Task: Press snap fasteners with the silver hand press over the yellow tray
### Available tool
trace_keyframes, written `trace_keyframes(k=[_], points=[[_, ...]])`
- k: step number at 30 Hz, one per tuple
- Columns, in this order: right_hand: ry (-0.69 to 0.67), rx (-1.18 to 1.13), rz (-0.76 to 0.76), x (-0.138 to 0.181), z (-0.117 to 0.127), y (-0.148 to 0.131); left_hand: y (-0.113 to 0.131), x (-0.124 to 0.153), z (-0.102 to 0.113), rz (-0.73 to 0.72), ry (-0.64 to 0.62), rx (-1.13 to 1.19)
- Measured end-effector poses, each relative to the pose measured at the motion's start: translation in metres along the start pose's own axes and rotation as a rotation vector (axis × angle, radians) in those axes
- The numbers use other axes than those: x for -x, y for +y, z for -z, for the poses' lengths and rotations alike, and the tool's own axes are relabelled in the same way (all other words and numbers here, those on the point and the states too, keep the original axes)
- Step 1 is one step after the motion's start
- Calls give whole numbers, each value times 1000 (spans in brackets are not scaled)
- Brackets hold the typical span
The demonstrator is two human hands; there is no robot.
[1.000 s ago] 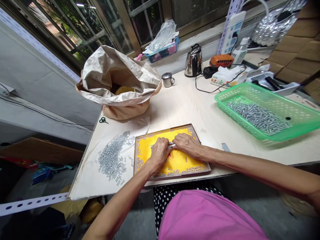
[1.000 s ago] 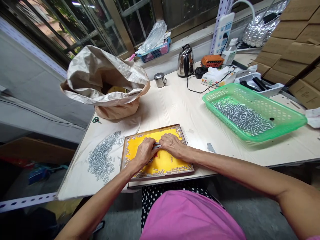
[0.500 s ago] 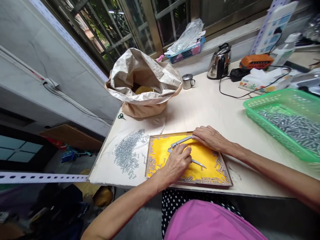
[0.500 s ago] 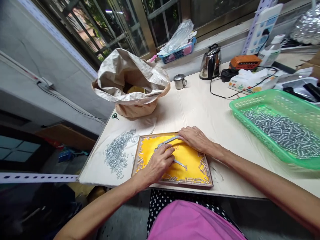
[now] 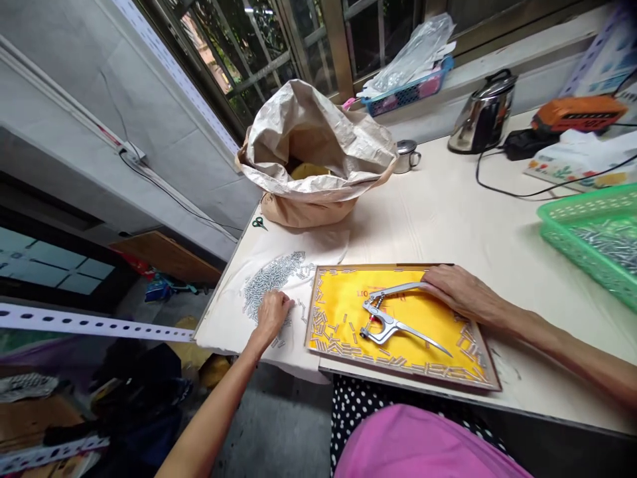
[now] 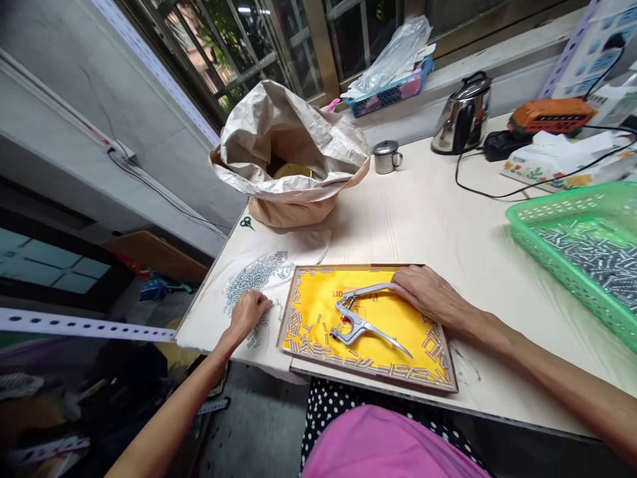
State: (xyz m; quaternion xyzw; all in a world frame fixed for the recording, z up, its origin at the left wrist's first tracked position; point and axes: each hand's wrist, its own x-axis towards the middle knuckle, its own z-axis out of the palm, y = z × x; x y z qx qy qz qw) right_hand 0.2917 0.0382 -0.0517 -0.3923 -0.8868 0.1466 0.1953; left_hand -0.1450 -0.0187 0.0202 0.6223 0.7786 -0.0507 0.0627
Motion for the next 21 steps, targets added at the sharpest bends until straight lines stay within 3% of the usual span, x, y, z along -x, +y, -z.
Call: trace_keyframes(k=[10, 14, 17, 21], points=[[-44, 105, 0, -19, -3, -7, -7, -7, -18, 32, -2, 64], [16, 294, -45, -15, 3, -35, -5, -4, -16, -41, 150, 205], [-63, 267, -10, -4, 1, -65, 12, 5, -9, -58, 205, 434], [-127, 164, -7, 11, -15, -87, 58, 29, -3, -26, 15, 846]])
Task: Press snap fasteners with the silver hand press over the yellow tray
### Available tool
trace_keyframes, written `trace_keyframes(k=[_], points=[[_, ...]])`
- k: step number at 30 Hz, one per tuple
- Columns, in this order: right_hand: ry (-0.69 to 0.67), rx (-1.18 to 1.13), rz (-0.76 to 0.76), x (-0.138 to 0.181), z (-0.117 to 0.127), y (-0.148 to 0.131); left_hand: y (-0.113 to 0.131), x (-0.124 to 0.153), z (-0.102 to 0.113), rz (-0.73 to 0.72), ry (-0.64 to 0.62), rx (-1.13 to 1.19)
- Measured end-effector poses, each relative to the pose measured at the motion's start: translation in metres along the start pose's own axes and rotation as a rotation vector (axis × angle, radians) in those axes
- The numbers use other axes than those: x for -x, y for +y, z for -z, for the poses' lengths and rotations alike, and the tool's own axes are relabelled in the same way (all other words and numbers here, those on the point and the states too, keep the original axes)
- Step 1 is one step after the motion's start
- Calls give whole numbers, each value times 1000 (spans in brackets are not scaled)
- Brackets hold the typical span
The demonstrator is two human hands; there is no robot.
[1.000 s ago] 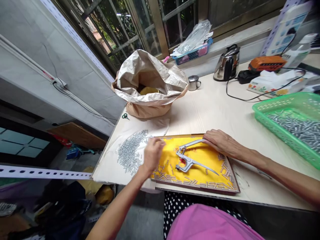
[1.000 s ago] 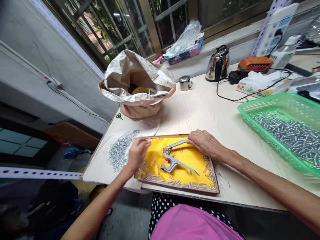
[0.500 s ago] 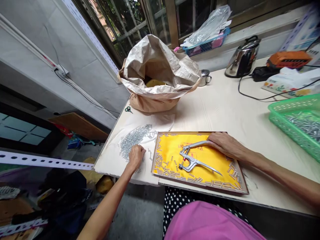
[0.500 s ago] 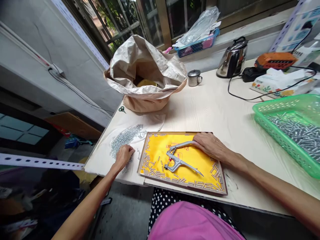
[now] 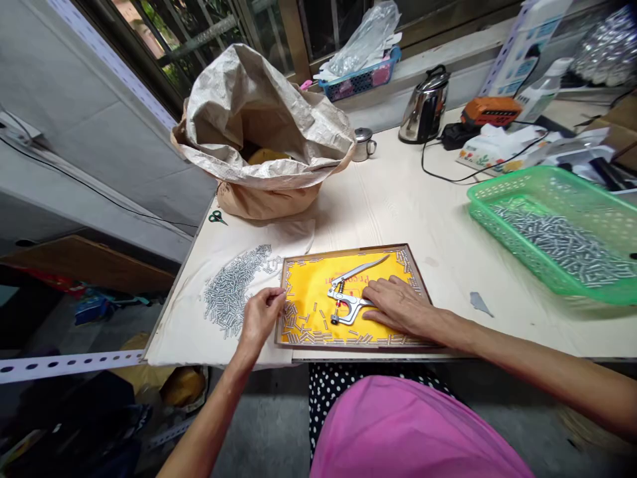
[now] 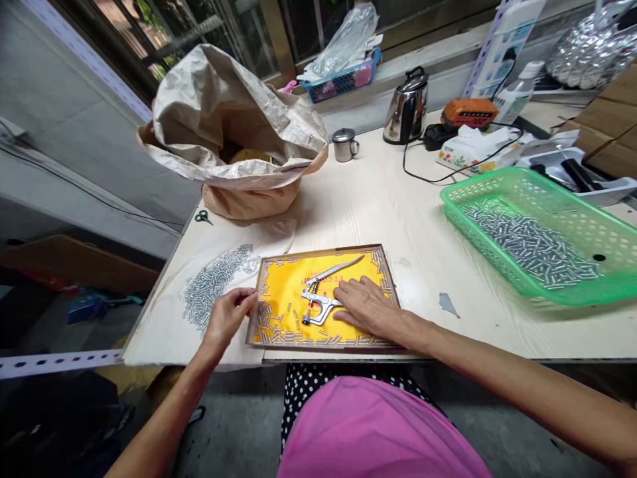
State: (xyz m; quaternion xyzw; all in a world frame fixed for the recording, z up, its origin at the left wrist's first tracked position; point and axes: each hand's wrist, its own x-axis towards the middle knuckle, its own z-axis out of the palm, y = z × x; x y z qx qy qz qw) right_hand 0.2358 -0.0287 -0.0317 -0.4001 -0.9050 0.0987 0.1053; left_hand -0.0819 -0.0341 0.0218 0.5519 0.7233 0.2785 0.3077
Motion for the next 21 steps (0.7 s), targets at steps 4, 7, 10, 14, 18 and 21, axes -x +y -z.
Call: trace_keyframes(k=[4, 7, 10, 14, 18, 21], points=[[42, 59, 89, 5, -6, -5, 33, 24, -35, 76, -109, 302], [120, 165, 209, 8, 1, -6, 48, 34, -49, 100, -117, 405], [159, 238, 221, 11, 5, -5, 54, 36, -53, 97, -80, 449], [183, 246, 166, 12, 4, -2, 51, 36, -55, 80, -79, 443], [226, 179, 130, 9, 8, 3, 49, 38, -57, 37, -80, 413], [197, -16, 27, 3, 15, 6, 50, 38, -55, 32, -29, 472]])
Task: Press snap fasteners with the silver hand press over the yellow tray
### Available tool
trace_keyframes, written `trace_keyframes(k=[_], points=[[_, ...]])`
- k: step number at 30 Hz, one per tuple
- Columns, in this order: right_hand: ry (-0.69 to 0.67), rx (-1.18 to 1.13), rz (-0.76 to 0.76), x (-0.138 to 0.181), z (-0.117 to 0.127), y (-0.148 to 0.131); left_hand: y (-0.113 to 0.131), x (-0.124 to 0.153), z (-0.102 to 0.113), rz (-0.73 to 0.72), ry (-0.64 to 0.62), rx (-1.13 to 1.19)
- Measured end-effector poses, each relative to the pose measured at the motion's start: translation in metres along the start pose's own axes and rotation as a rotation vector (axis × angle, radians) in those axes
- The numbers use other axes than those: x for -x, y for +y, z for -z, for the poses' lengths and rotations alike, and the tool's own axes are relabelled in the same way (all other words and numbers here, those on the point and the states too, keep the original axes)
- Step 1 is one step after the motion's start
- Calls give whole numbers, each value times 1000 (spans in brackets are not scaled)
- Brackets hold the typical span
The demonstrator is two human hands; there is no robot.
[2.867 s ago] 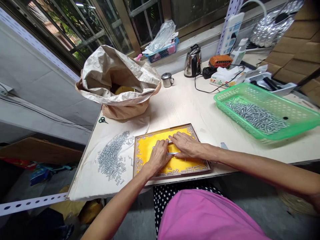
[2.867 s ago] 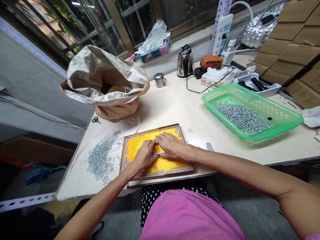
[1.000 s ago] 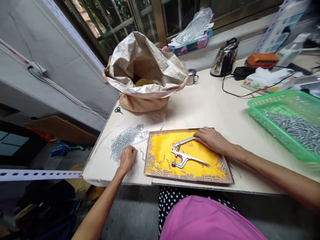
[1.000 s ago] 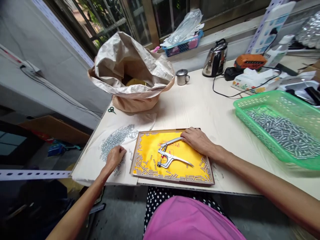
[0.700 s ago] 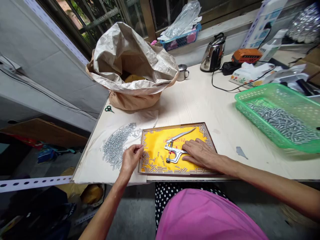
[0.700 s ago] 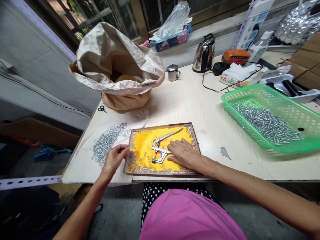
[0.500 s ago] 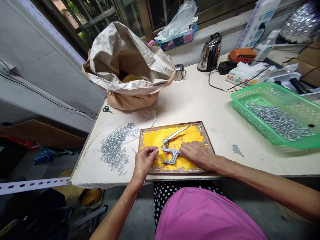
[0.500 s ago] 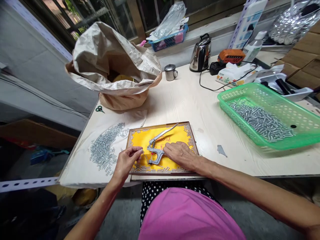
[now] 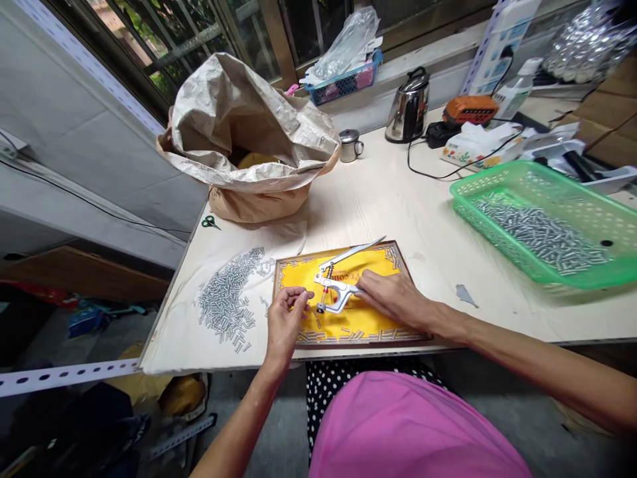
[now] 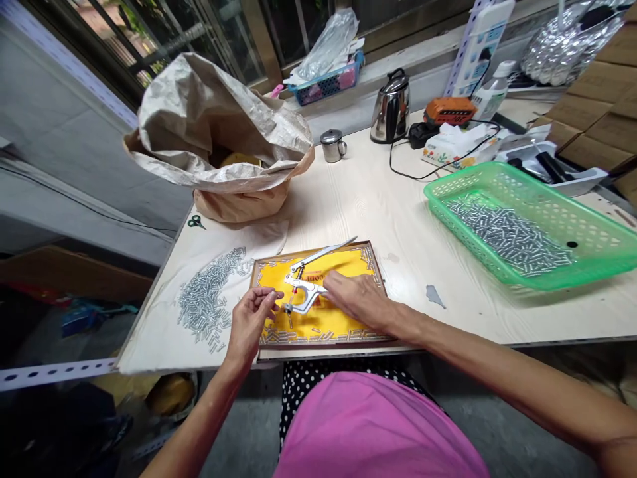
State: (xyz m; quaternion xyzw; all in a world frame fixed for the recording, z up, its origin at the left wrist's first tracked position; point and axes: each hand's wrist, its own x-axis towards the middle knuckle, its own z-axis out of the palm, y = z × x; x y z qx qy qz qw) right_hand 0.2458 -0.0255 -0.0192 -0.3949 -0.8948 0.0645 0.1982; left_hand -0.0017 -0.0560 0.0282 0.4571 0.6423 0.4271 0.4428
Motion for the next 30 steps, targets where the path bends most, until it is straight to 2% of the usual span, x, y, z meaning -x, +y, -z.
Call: trace_keyframes(k=[4, 8, 11, 14, 17, 24, 30], points=[[-53, -241, -116, -6, 0, 1, 5, -1, 6, -51, 107, 31], [-76, -150, -169, -4, -9, -2, 5, -1, 11, -59, 136, -7], [-49, 3, -93, 0, -13, -4, 2, -1, 12, -39, 115, -21], [34, 158, -5, 2, -13, -7, 0, -1, 11, -5, 68, -22], [82, 236, 53, 1, -8, -9, -3, -3, 9, 24, 15, -80], [27, 292, 149, 1, -4, -10, -15, -12, -1, 1, -72, -225], [35, 278, 174, 2, -6, -10, -24, -16, -9, 53, -134, -277]])
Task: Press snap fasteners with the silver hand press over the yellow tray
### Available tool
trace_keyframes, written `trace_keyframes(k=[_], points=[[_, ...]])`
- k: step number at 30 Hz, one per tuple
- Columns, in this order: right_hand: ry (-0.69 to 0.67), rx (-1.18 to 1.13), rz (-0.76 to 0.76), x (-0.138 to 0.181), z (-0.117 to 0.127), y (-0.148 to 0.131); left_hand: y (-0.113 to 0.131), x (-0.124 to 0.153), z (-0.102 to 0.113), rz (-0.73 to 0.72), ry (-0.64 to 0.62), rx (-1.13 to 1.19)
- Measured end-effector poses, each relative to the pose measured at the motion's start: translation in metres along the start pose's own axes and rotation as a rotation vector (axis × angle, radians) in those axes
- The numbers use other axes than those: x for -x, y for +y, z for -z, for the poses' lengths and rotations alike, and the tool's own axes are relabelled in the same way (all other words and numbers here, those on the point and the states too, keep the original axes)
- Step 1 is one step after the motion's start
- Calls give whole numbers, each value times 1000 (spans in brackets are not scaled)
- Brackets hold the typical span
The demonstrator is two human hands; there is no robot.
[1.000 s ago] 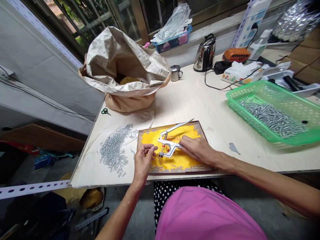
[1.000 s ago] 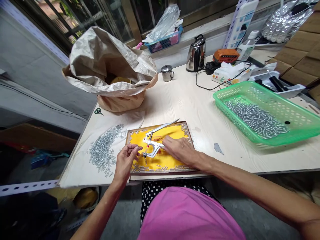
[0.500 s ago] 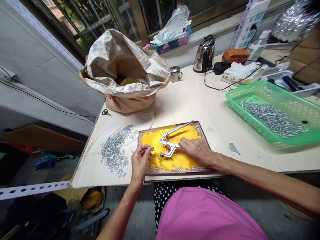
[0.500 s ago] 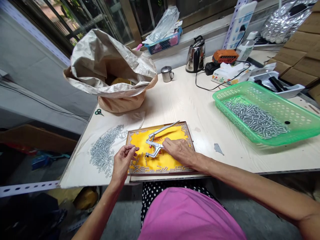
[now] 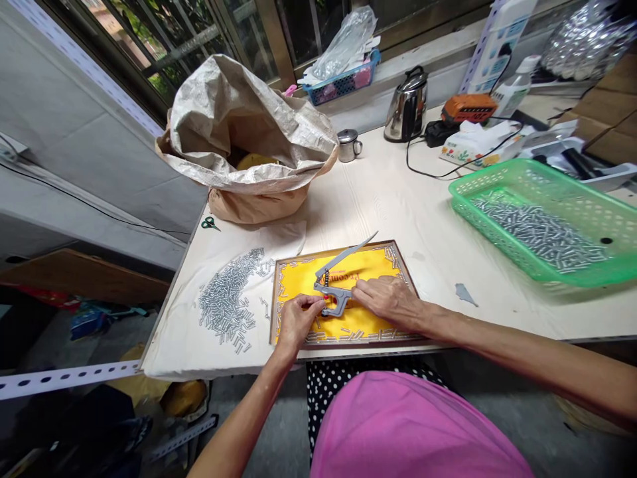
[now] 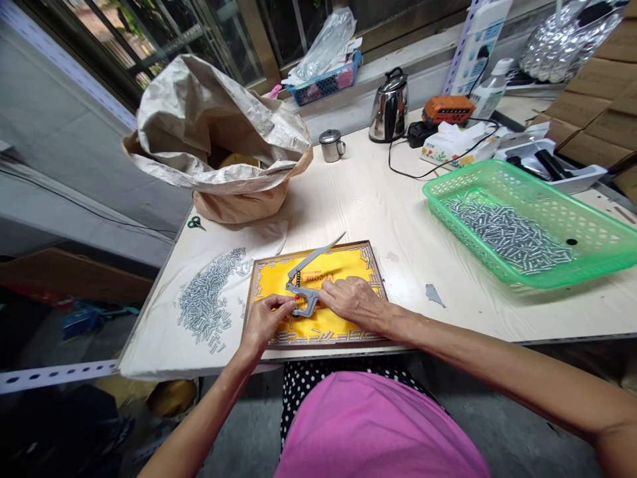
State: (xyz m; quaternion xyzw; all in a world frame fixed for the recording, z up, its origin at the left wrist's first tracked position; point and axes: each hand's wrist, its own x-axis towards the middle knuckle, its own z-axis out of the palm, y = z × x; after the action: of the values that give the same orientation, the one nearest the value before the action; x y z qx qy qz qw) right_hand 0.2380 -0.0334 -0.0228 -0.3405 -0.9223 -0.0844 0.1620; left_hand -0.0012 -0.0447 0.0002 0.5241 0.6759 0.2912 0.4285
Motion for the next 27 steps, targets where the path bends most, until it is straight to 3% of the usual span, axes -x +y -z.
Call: trace_keyframes(k=[15, 23, 27], points=[[-50, -7, 43, -3, -17, 7, -5, -7, -7, -22, -71, -310], [-136, -24, -18, -7, -26, 6, 0, -9, -14, 222, -120, -148], [-184, -62, -3, -7, -29, 7, 4, -15, -9, 288, -240, -133]])
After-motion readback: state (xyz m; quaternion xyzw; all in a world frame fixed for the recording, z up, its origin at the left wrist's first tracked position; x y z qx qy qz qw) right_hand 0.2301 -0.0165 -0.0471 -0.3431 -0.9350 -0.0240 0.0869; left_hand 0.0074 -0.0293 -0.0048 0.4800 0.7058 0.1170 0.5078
